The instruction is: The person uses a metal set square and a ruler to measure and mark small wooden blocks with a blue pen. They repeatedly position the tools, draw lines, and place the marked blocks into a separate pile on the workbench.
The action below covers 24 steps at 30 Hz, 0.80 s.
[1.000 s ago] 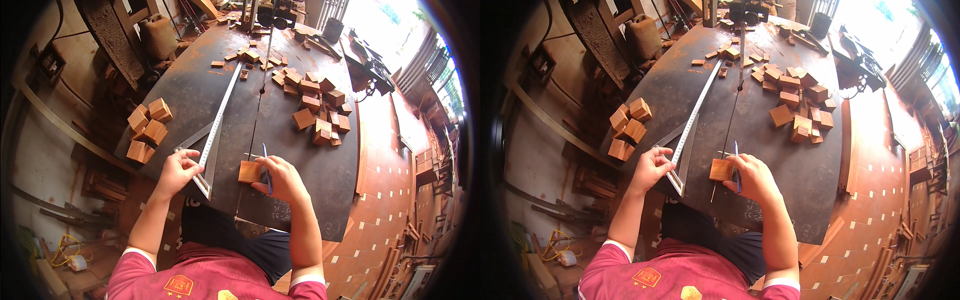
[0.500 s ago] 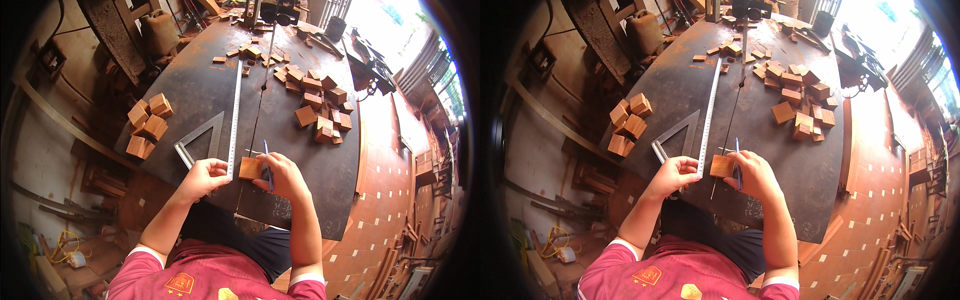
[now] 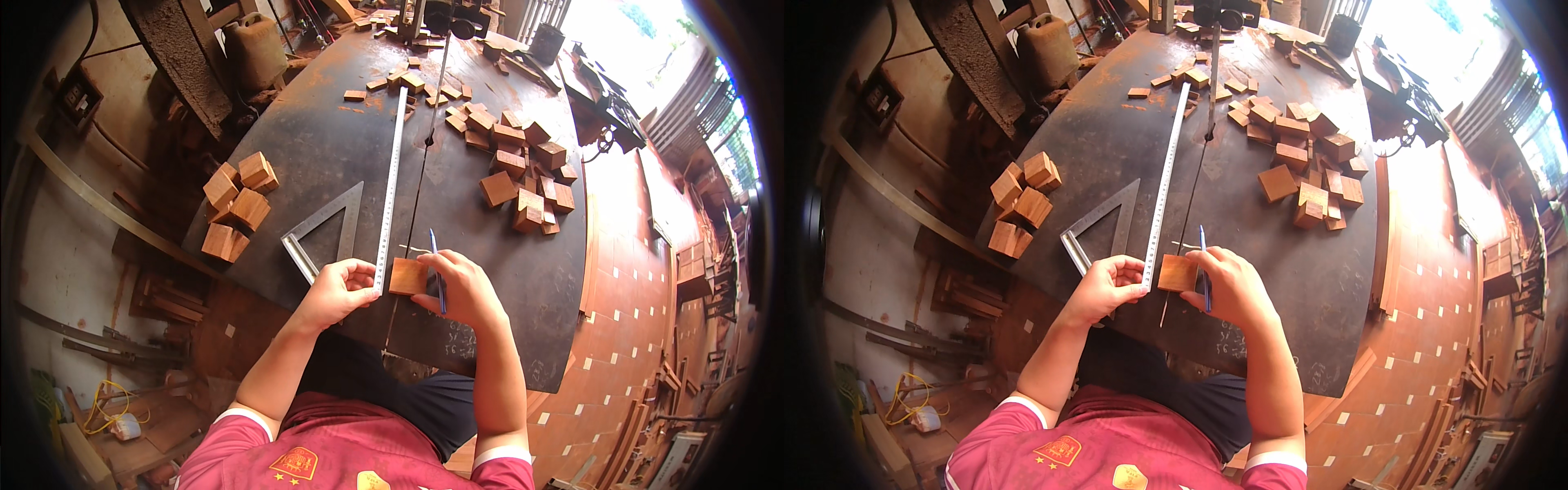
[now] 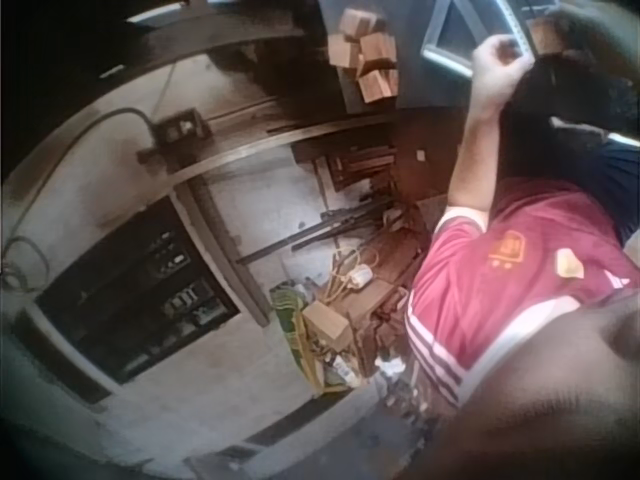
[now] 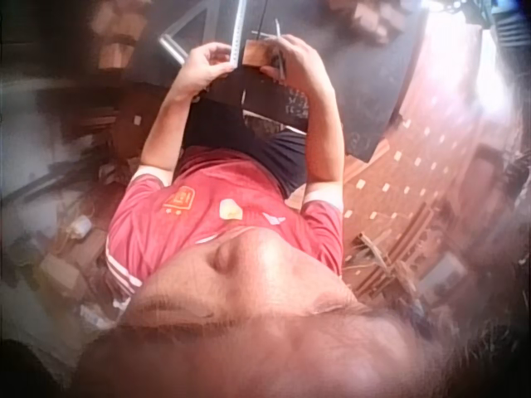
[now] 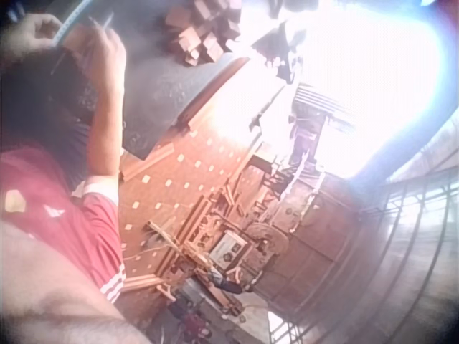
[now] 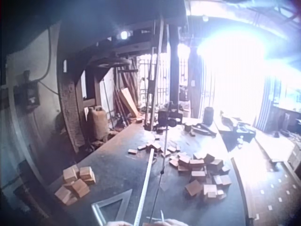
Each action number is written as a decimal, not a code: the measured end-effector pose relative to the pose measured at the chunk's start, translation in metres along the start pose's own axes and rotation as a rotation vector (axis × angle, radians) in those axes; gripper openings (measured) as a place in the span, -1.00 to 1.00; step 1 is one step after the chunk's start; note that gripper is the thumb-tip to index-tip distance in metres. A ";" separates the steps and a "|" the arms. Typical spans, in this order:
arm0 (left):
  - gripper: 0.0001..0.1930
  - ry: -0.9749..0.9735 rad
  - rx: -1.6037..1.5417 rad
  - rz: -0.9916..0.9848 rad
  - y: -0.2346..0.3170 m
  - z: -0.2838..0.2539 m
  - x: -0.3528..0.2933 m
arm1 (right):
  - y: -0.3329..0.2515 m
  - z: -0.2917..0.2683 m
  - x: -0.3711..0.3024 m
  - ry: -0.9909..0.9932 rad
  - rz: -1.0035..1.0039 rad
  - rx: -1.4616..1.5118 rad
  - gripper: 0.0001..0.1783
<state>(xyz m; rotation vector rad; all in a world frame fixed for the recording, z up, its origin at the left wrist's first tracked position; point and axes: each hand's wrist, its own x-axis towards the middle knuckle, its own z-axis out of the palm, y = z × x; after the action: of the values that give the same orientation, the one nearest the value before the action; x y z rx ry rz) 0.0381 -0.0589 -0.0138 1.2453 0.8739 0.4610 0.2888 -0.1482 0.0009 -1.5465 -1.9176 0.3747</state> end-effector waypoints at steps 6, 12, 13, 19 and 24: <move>-0.65 0.023 -0.024 -0.058 0.005 -0.004 -0.005 | -0.005 -0.003 0.002 -0.006 -0.001 -0.003 -0.39; -0.62 -0.039 0.102 -0.020 -0.003 -0.004 -0.001 | -0.003 -0.002 0.002 0.000 0.008 0.014 -0.39; -0.62 -0.046 0.110 -0.014 -0.004 -0.004 -0.001 | -0.002 -0.002 0.001 -0.005 0.011 0.017 -0.39; -0.61 -0.066 0.163 -0.006 -0.002 -0.002 0.000 | -0.001 -0.001 0.001 -0.014 0.016 0.014 -0.38; -0.57 -0.013 0.214 0.026 -0.007 0.002 0.001 | 0.001 0.001 0.000 -0.001 0.012 0.027 -0.39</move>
<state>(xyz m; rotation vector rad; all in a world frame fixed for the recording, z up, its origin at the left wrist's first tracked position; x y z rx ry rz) 0.0394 -0.0621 -0.0204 1.4555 0.9146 0.3871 0.2890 -0.1479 -0.0006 -1.5411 -1.8975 0.4054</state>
